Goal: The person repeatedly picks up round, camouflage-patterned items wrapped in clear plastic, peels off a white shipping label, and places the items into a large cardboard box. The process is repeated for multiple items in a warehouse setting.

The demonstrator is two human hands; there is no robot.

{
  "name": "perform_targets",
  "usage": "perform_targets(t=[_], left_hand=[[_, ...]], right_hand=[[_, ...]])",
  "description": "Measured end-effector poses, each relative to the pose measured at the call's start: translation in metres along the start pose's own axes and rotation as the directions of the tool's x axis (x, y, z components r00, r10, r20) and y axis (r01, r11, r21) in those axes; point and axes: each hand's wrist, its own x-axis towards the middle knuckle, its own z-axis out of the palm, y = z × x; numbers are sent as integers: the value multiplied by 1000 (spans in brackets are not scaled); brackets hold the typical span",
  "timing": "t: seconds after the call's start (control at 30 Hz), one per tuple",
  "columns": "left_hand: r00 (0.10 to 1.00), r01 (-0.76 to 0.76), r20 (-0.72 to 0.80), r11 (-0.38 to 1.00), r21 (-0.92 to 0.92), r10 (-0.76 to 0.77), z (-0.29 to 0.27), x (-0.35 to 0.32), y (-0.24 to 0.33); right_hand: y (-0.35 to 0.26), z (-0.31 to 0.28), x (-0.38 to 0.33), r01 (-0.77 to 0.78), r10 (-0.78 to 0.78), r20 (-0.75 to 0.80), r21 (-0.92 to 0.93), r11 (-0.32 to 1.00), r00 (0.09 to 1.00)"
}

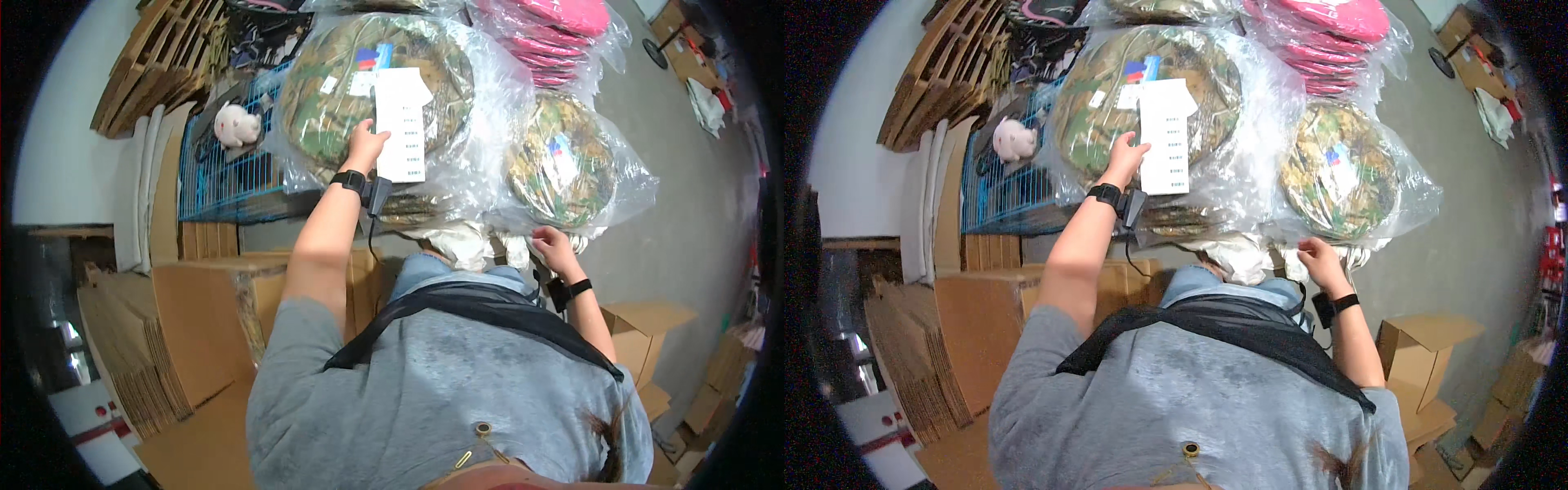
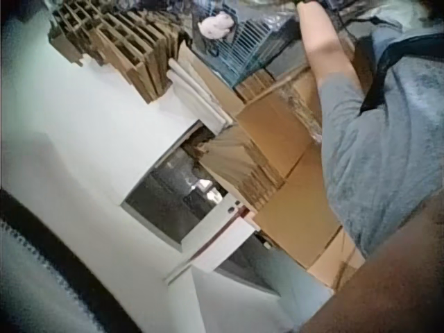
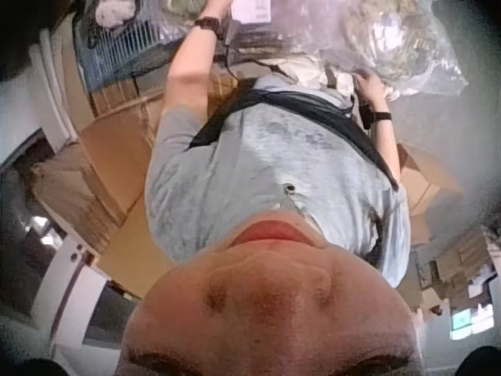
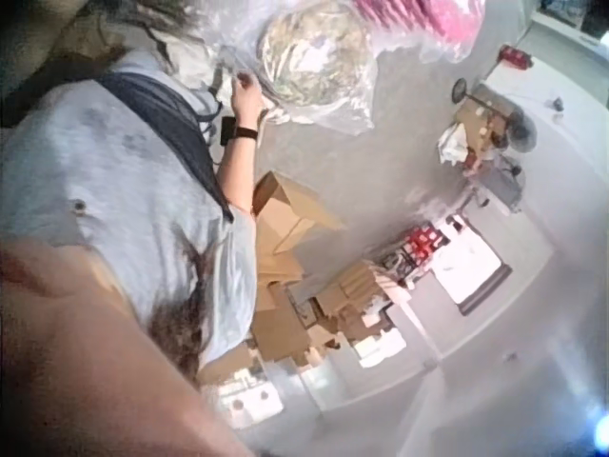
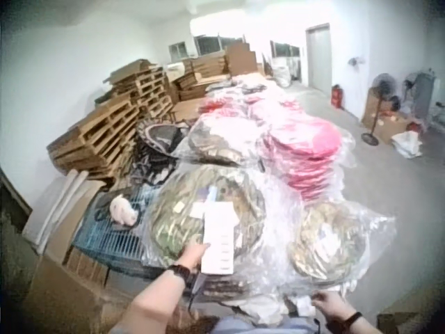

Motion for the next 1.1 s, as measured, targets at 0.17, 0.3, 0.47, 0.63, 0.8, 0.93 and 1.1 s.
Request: perform_targets(t=[0.17,0.3,0.47,0.63,0.8,0.93,1.1], left_hand=[[997,74,36,997,-24,-73,18,52,11],[998,45,38,998,41,-46,24,67,2],[940,115,336,984,-139,-62,17,85,1],[884,240,457,743,-625,98,-7,64,43],[867,314,486,637,-704,110,-25,41,53],[877,253,465,702,-666,125,-29,22,56],[880,180,448,758,-627,161,-29,5,61]], right_hand=[[-62,42,64,73,-79,82,70,995,994],[-115,67,120,132,-137,135,46,990,981],[-145,99,185,103,-134,166,180,978,977],[-162,126,230,220,-200,-99,274,936,975],[-205,130,225,121,-243,123,603,789,962],[-212,135,217,38,-227,180,697,716,957],[-206,136,214,88,-230,104,714,694,968]])
